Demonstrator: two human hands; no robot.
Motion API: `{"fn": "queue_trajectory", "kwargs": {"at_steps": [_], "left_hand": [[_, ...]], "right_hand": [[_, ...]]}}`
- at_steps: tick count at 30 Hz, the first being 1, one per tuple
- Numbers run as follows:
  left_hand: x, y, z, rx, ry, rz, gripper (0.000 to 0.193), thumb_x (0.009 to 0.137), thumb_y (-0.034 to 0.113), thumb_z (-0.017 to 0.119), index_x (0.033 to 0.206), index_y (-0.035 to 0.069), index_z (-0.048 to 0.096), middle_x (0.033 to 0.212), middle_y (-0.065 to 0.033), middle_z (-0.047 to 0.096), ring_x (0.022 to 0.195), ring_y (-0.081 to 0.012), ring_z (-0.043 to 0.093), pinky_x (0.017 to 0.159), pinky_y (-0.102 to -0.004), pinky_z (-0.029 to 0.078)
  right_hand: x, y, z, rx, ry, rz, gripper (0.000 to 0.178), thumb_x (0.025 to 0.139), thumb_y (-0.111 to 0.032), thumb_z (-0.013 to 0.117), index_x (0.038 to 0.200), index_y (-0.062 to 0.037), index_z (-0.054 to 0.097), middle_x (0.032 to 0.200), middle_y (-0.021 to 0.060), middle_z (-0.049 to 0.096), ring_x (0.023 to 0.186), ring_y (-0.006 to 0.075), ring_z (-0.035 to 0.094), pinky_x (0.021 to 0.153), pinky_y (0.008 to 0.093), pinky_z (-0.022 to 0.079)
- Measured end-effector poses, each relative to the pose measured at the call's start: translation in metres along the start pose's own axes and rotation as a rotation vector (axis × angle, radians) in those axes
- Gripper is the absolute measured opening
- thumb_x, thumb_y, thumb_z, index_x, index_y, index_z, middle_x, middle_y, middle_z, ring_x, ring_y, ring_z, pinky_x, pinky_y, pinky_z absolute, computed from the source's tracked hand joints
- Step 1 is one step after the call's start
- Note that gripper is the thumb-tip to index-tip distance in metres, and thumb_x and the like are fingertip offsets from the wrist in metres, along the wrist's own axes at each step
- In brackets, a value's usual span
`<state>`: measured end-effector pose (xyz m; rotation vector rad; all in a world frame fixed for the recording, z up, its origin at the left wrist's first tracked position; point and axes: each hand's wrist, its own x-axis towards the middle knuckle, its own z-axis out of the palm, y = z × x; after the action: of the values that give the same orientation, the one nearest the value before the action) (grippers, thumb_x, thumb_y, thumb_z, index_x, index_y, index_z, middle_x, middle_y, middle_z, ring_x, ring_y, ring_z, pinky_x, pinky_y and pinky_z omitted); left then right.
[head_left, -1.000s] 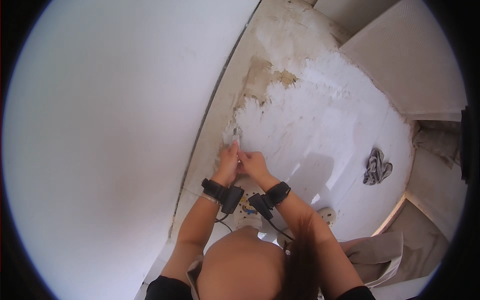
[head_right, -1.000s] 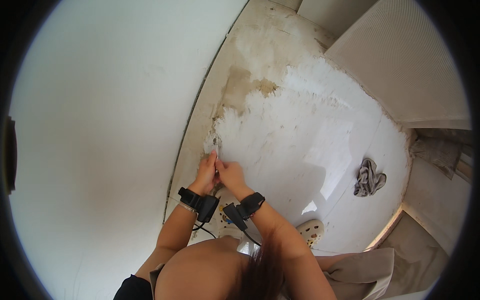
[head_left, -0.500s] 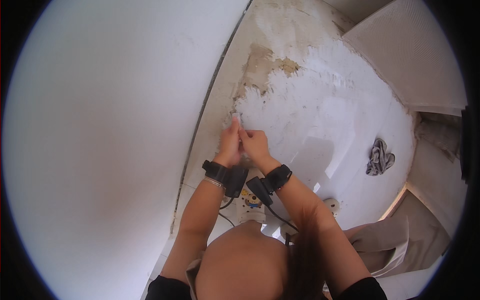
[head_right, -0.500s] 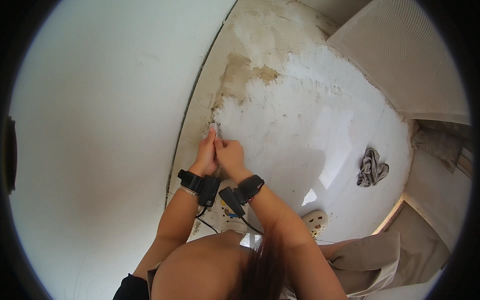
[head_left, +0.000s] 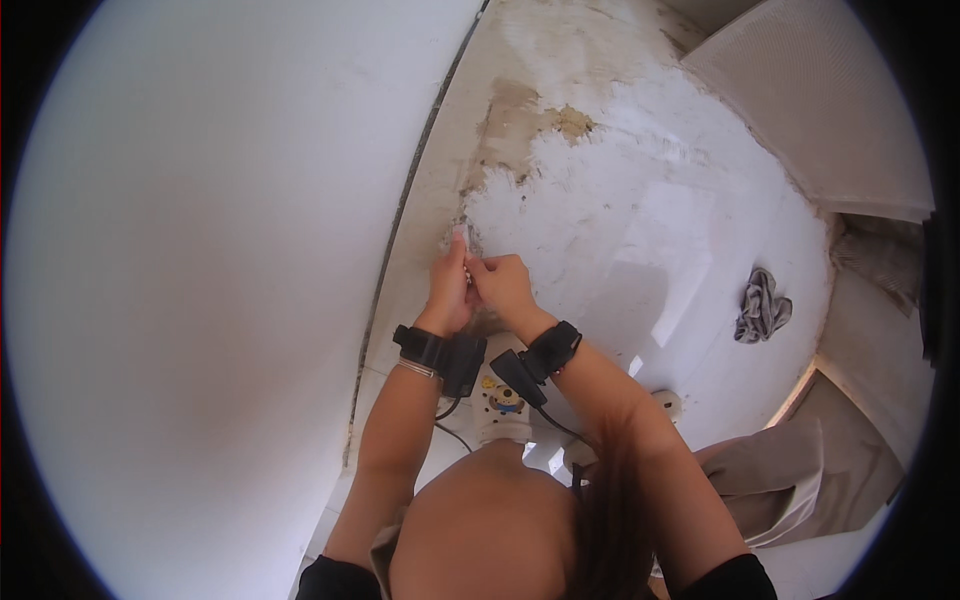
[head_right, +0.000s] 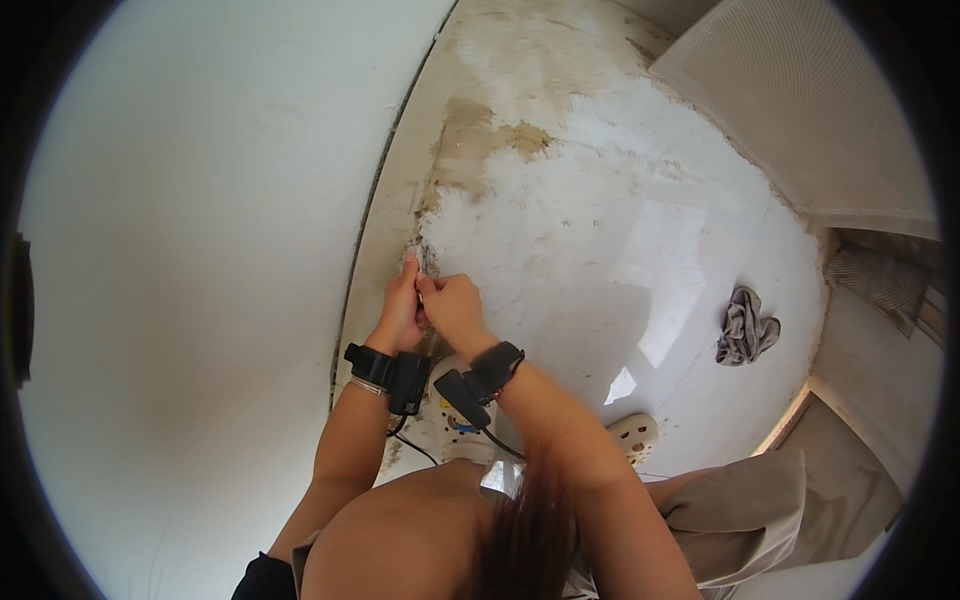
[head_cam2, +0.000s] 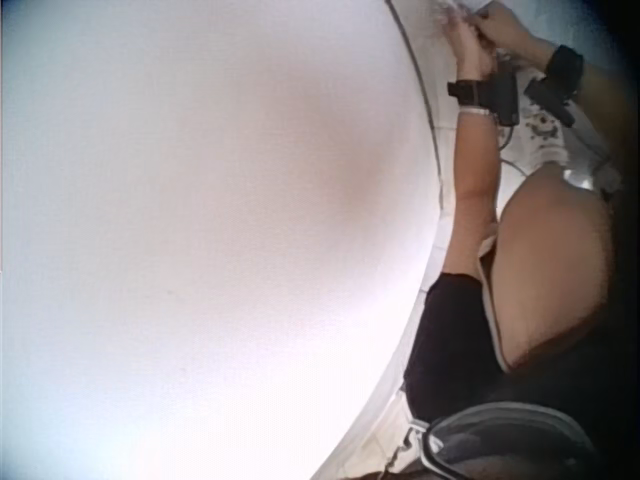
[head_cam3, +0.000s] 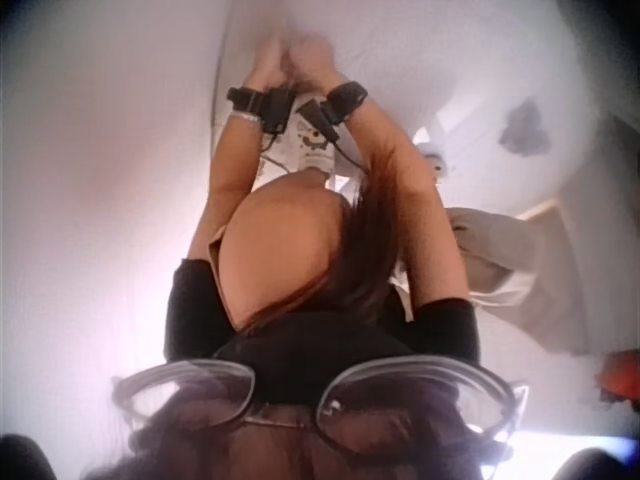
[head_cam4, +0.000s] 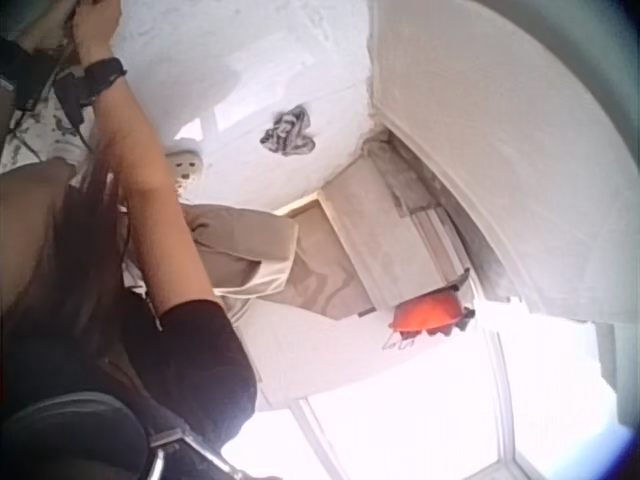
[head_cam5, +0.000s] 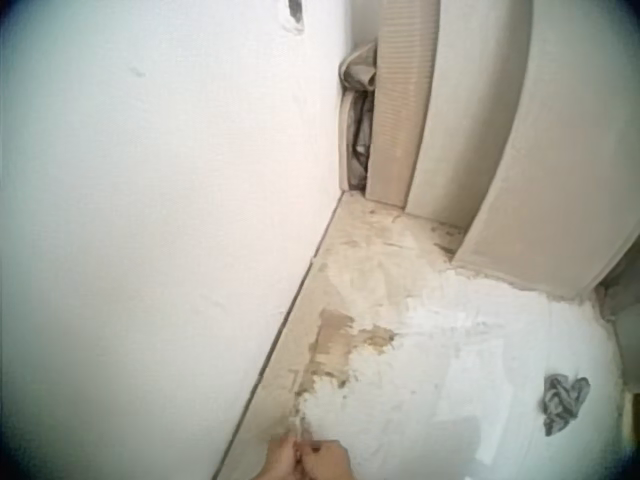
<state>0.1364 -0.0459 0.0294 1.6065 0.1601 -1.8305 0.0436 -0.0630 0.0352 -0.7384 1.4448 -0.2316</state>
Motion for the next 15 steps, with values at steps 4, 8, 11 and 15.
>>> {"fn": "queue_trajectory", "kwargs": {"at_steps": [4,8,11,15], "left_hand": [[-0.015,-0.002,0.004,0.057,0.140,0.017,0.035,0.082,0.040,0.039,0.065,0.010,0.044,0.054,0.0000,0.043,0.037,-0.0088,0.040,0.029,-0.0217,0.031],[0.000,0.019,0.004,0.026,0.042,0.026,0.034,0.081,0.040,0.041,0.066,0.010,0.044,0.055,-0.0005,0.043,0.037,-0.0092,0.041,0.030,-0.0217,0.031],[0.006,0.023,0.004,0.025,0.068,0.020,0.035,0.081,0.040,0.042,0.067,0.009,0.045,0.057,-0.0013,0.044,0.040,-0.0097,0.043,0.031,-0.0220,0.032],[-0.010,0.007,0.002,0.084,0.106,0.009,0.036,0.081,0.041,0.042,0.066,0.009,0.045,0.057,-0.0011,0.044,0.040,-0.0096,0.042,0.032,-0.0218,0.033]], "right_hand": [[-0.015,0.001,0.003,-0.129,0.112,-0.102,0.037,0.073,-0.031,0.050,0.059,0.0022,0.059,0.046,0.0109,0.054,0.043,0.0197,0.055,0.047,0.0280,0.043],[0.004,-0.015,0.008,0.033,0.044,-0.014,0.036,0.072,-0.030,0.051,0.060,0.0022,0.060,0.045,0.0101,0.054,0.043,0.0190,0.055,0.048,0.0276,0.044],[0.014,-0.016,0.009,0.053,0.058,0.011,0.036,0.072,-0.030,0.051,0.060,0.0023,0.060,0.045,0.0100,0.054,0.043,0.0190,0.055,0.049,0.0273,0.044],[-0.009,-0.007,0.005,-0.031,0.059,-0.014,0.035,0.073,-0.029,0.051,0.059,0.0019,0.059,0.045,0.0099,0.054,0.043,0.0189,0.055,0.049,0.0267,0.044]]}}
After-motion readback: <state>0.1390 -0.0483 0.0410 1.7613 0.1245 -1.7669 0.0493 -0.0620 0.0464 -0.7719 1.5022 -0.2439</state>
